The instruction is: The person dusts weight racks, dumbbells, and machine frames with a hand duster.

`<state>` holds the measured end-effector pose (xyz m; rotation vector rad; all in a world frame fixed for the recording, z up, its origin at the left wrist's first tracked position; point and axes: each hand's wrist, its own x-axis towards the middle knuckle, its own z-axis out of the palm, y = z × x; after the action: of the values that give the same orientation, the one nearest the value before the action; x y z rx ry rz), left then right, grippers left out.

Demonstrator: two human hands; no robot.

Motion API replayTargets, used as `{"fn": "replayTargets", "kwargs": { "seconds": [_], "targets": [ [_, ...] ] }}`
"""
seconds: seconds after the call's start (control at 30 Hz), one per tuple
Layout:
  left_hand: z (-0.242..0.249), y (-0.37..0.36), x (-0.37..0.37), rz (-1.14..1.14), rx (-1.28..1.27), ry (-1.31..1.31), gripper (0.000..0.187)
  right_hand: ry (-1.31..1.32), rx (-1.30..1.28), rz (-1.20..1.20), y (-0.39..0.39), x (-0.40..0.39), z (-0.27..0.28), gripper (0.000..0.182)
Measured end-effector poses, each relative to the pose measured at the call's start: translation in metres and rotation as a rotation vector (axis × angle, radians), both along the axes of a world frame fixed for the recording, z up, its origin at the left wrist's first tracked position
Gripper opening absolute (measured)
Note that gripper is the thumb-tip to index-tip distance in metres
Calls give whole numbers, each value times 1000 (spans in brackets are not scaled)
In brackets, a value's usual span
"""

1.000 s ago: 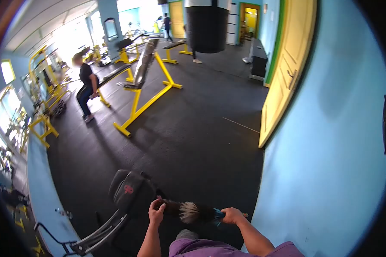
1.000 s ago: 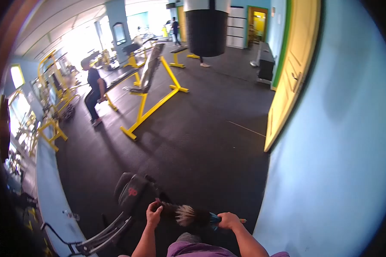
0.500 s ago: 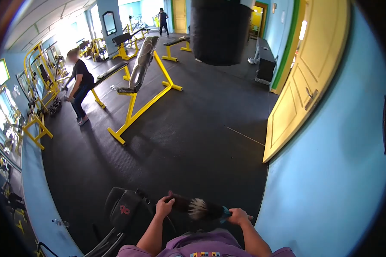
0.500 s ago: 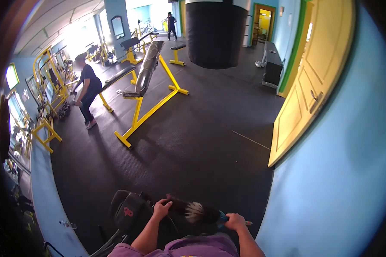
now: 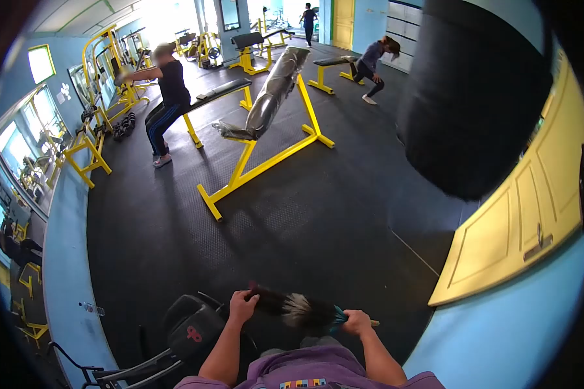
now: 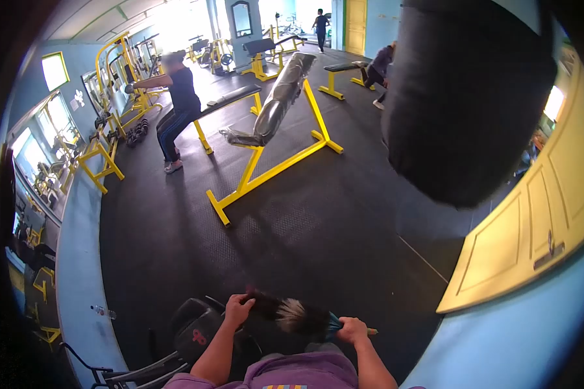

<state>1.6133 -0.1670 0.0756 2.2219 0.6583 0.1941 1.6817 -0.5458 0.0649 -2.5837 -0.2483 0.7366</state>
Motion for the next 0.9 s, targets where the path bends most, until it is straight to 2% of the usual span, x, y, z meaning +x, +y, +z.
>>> {"fn": "replayTargets", "kwargs": {
  "seconds": [0.13, 0.27, 0.33, 0.47, 0.57, 0.6, 0.67, 0.73, 0.9],
  "targets": [
    [5, 28, 80, 67, 6, -11, 40, -23, 14, 96, 34, 100, 11, 29],
    [-16, 58, 158, 16, -18, 87, 44, -20, -88, 81, 65, 191, 24, 29],
    [-11, 70, 207, -24, -14, 162, 47, 23, -126, 25, 83, 233, 20, 30],
    [-61, 117, 315, -104, -136, 258, 45, 39, -157, -77, 117, 307, 1, 30],
    [-31, 142, 403, -205, -137, 331, 45, 57, -188, -147, 142, 363, -3, 29],
    [-51, 156, 429, -256, -68, 291, 45, 45, -178, -153, 150, 383, 1, 29],
    [-33, 171, 487, -296, -108, 307, 43, 51, -172, -188, 159, 419, 2, 28],
    [-15, 176, 547, -300, -189, 364, 38, -56, -177, -219, 166, 459, -5, 30],
    [-9, 162, 682, -369, -102, 337, 37, -82, -133, -351, 161, 546, -9, 32]
  ]
}}
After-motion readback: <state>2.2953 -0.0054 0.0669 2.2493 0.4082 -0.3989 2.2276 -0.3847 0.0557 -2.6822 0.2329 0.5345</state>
